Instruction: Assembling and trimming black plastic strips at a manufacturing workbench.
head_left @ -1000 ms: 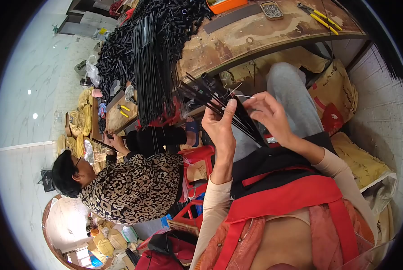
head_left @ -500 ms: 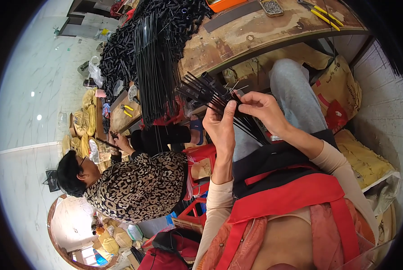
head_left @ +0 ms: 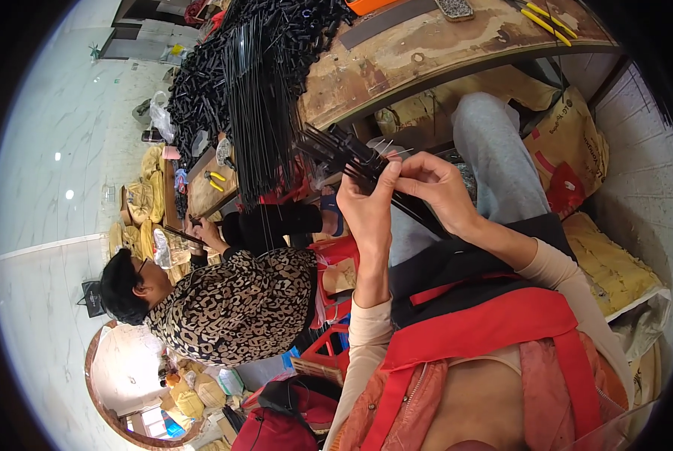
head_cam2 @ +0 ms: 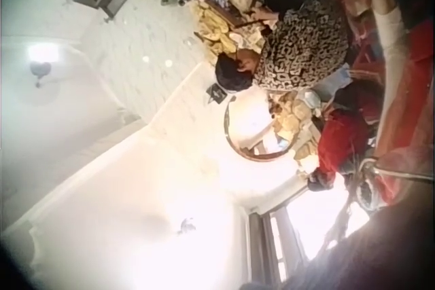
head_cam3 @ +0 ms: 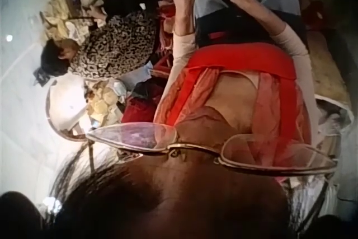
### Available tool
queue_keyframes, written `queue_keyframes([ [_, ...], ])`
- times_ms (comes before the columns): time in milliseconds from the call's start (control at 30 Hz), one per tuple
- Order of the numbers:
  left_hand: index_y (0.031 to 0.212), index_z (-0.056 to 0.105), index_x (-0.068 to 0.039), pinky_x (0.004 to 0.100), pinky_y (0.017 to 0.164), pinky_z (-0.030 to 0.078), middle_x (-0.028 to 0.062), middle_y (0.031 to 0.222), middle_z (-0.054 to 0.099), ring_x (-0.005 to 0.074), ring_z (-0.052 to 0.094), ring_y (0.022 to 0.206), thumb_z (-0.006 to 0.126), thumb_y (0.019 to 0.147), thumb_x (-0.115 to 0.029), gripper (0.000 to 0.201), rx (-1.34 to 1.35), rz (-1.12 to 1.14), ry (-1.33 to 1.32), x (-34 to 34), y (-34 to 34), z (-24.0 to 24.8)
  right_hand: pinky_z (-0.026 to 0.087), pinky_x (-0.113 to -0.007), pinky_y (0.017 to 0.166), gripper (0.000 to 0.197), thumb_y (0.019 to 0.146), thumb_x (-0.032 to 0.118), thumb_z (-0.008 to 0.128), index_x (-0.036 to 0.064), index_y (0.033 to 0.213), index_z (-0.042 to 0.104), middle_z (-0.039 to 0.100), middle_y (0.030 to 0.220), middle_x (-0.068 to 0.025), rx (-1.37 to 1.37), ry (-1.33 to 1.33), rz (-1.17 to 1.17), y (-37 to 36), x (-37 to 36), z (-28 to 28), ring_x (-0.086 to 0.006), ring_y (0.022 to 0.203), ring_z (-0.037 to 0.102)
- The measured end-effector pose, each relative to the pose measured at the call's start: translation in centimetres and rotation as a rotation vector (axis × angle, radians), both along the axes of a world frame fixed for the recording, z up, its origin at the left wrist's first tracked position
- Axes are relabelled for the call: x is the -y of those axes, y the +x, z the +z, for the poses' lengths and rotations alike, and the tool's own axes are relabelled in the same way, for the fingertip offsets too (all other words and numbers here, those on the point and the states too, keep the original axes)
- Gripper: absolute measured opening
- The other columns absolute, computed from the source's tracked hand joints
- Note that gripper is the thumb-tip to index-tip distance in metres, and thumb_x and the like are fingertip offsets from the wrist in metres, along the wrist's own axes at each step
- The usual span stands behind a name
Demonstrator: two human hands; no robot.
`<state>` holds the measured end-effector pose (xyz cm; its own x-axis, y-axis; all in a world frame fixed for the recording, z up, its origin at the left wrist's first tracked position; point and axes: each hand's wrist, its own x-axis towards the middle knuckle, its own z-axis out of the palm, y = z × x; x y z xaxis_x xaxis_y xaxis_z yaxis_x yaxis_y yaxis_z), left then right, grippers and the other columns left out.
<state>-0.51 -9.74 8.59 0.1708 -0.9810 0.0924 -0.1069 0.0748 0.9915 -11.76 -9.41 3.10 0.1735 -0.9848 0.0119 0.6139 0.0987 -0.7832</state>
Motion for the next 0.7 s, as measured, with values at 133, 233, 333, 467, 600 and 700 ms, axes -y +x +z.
queue_keyframes([
  [133, 0.104, 0.061, 0.001, 0.0272, 0.084, 0.051, 0.0102, 0.099, 0.069, 0.0141, 0.064, 0.091, 0.072, 0.083, -0.001, 0.024, -0.210, -0.077, 0.029, 0.5, 0.2, -0.4, 0.045, -0.023, 0.082, 0.007, 0.088, 0.000, 0.065, 0.0026, 0.090, 0.059, 0.059, 0.092, 0.0001, 0.066, -0.017, -0.047, -0.1, -0.2, 0.0, -0.0064, 0.089, 0.056],
  [233, 0.104, 0.061, 0.000, 0.0275, 0.083, 0.051, 0.0104, 0.098, 0.069, 0.0144, 0.064, 0.091, 0.072, 0.082, -0.001, 0.024, -0.286, -0.126, 0.056, 0.9, 0.6, -1.0, 0.045, -0.023, 0.083, 0.007, 0.088, 0.000, 0.066, 0.0030, 0.091, 0.060, 0.060, 0.093, -0.0002, 0.053, -0.059, -0.042, -0.3, -0.1, -0.2, -0.0069, 0.090, 0.056],
  [333, 0.103, 0.063, 0.000, 0.0274, 0.082, 0.052, 0.0105, 0.099, 0.069, 0.0143, 0.064, 0.091, 0.072, 0.083, -0.002, 0.023, -0.303, -0.144, 0.062, 0.7, 0.8, -1.0, 0.045, -0.023, 0.083, 0.008, 0.088, 0.001, 0.066, 0.0038, 0.091, 0.059, 0.060, 0.093, -0.0001, 0.052, 0.016, 0.019, -0.5, 0.3, -0.3, -0.0074, 0.091, 0.057],
  [467, 0.097, 0.066, 0.002, 0.0264, 0.081, 0.052, 0.0102, 0.097, 0.070, 0.0133, 0.065, 0.087, 0.072, 0.083, -0.003, 0.016, -0.254, -0.117, 0.057, 0.4, 0.5, -0.3, 0.046, -0.022, 0.082, 0.009, 0.087, 0.001, 0.067, 0.0041, 0.092, 0.060, 0.059, 0.091, -0.0001, 0.184, 0.082, 0.053, -0.3, 0.7, -1.3, -0.0080, 0.089, 0.057],
  [600, 0.094, 0.067, 0.003, 0.0256, 0.081, 0.052, 0.0104, 0.094, 0.070, 0.0128, 0.065, 0.086, 0.071, 0.084, -0.002, 0.012, -0.134, -0.076, 0.007, 0.2, -0.4, 0.4, 0.046, -0.023, 0.081, 0.010, 0.087, 0.001, 0.067, 0.0037, 0.094, 0.059, 0.059, 0.090, -0.0003, 0.222, 0.177, 0.154, -0.7, 1.1, -1.8, -0.0079, 0.087, 0.057],
  [700, 0.094, 0.066, 0.004, 0.0252, 0.081, 0.051, 0.0109, 0.093, 0.070, 0.0127, 0.065, 0.088, 0.070, 0.085, -0.002, 0.012, -0.079, -0.030, 0.009, 0.0, -0.6, 0.5, 0.046, -0.022, 0.077, 0.010, 0.085, 0.003, 0.070, 0.0038, 0.092, 0.062, 0.061, 0.087, 0.0005, 0.324, 0.199, 0.167, -0.5, 1.0, -1.6, -0.0067, 0.083, 0.057],
])
